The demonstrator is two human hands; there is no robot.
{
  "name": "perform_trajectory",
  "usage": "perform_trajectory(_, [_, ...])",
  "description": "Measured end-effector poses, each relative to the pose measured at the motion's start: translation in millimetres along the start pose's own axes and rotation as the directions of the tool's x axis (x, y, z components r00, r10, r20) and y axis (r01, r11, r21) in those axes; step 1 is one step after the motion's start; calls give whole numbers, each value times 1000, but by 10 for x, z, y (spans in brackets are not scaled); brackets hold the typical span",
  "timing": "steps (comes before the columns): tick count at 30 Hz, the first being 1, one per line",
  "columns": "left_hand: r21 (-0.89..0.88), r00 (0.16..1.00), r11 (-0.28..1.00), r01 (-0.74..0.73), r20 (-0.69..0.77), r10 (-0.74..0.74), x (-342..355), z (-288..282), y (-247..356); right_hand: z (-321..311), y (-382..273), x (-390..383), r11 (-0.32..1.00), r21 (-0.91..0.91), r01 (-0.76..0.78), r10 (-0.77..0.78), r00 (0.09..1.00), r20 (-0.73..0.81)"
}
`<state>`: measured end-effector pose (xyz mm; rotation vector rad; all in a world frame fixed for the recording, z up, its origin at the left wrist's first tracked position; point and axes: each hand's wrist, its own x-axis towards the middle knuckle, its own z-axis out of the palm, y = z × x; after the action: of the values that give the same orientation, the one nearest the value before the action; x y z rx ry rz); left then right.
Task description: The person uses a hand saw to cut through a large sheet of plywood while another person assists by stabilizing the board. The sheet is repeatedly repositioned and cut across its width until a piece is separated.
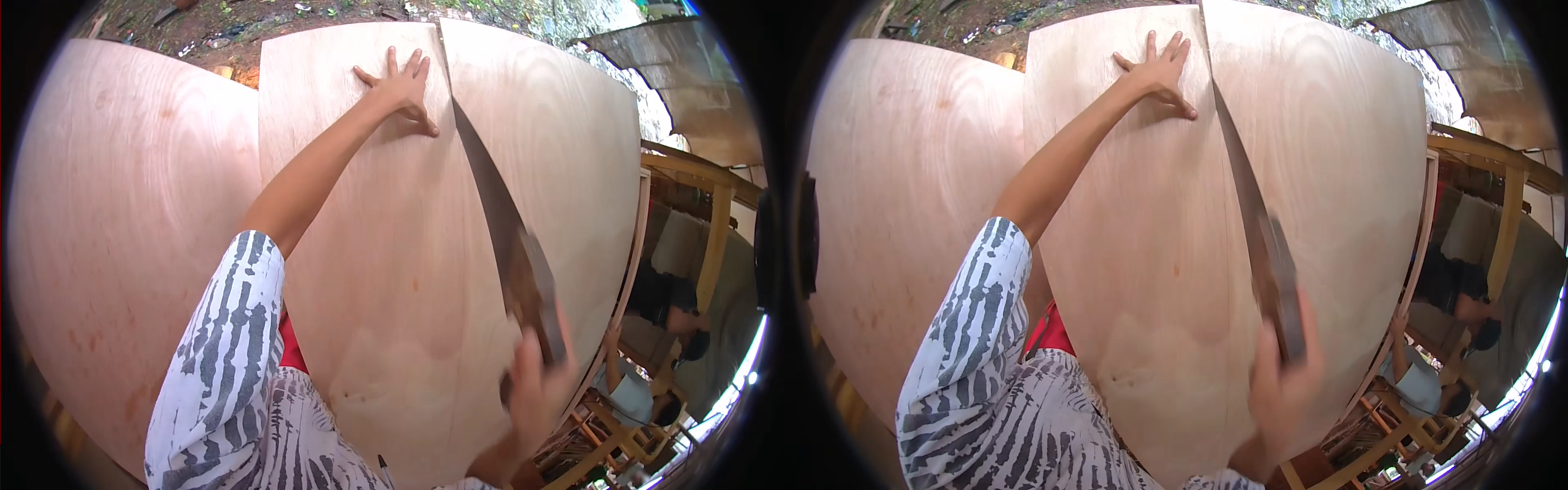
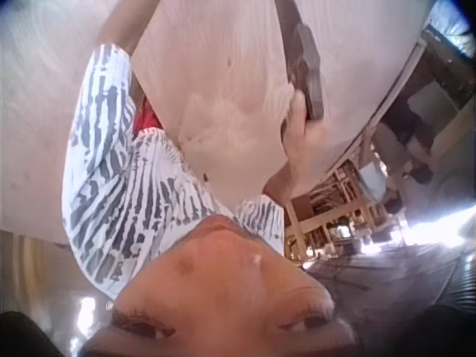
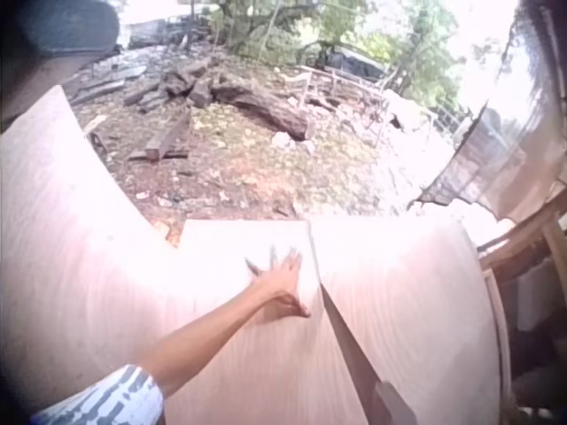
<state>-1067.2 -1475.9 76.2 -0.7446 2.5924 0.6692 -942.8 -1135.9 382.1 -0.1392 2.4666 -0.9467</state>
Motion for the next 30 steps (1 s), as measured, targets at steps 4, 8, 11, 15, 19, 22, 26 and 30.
perform_trajectory(4, [-11,999,1000,-6,41,7,-9,-22,69,1320,252,2098,901,-3,433,-433,901,-19])
perform_trajectory(8, [-50,1000,998,-25,7,25,2,-32,64,1043,-288,2085,954,-207,219,-201,974,102])
perform_trajectory(11, [15,999,999,43,-10,-43,12,-47,-265,752,-108,1477,996,-4,89,-87,986,141])
perform_trajectory(15, [-18,1000,1000,-9,3,9,7,-61,32,-254,-205,-151,985,-41,-168,169,985,23])
perform_trajectory(19, [-35,1000,999,-8,5,8,-3,18,-75,-98,83,-100,1000,-31,-3,4,999,43])
perform_trajectory(22, [30,999,998,54,-2,-54,-63,60,-255,1107,499,1215,941,43,335,-336,942,16])
perform_trajectory(26, [-88,997,994,-68,28,70,118,85,168,1149,168,2393,942,-131,309,-313,950,-7])
perform_trajectory(30, [-35,1000,999,-10,-4,10,86,195,-249,851,-25,1338,988,-65,142,-135,985,105])
